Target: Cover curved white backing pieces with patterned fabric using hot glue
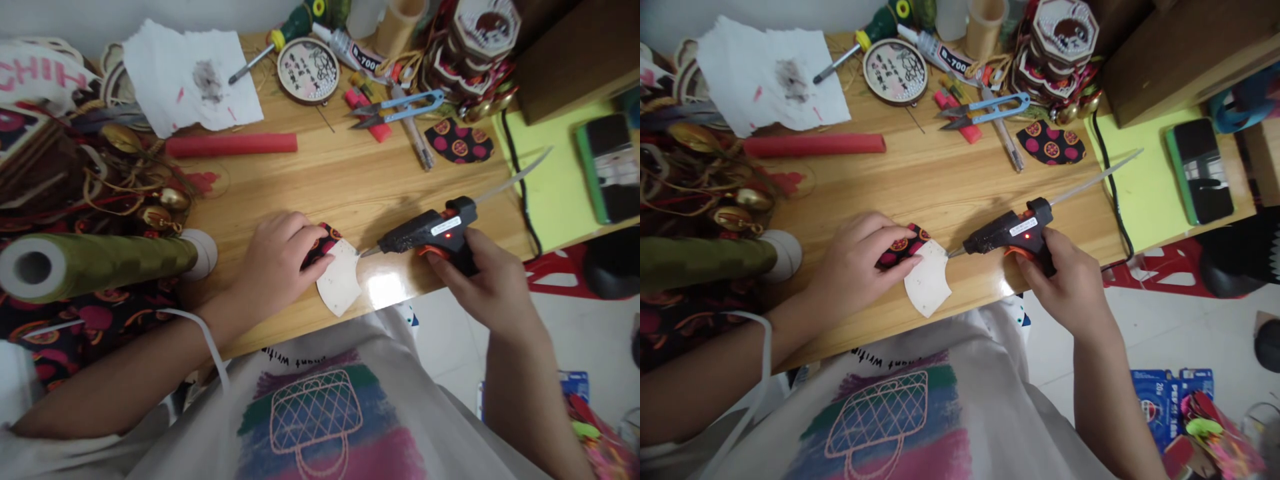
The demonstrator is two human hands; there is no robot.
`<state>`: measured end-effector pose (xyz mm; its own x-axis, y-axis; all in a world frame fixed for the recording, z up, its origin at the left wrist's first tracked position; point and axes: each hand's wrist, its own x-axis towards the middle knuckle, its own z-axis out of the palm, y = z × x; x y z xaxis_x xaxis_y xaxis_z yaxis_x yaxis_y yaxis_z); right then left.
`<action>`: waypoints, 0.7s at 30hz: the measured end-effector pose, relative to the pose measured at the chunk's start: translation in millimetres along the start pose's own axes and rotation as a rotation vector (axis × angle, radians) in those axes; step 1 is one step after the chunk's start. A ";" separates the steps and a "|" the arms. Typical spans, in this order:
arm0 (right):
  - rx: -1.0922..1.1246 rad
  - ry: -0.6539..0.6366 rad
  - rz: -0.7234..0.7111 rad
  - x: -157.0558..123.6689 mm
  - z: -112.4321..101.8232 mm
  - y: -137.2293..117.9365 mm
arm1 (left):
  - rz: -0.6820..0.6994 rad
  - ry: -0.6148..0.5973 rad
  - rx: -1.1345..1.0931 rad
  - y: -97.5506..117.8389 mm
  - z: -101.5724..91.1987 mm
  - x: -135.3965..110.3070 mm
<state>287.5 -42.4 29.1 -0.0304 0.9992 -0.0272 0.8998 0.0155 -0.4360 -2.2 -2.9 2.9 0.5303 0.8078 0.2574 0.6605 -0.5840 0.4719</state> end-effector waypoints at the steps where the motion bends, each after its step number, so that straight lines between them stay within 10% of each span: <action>1: -0.007 -0.003 0.001 0.0 0.0 -0.4 | -0.002 -0.003 -0.004 0.0 -0.1 0.0; 21: -0.033 -0.010 -0.003 -0.7 0.4 -1.1 | -0.004 -0.002 -0.009 -0.1 -0.8 0.0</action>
<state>286.3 -43.1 29.3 -0.0378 0.9987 -0.0351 0.9134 0.0203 -0.4066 -2.7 -2.7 3.6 0.5284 0.8100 0.2541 0.6580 -0.5799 0.4803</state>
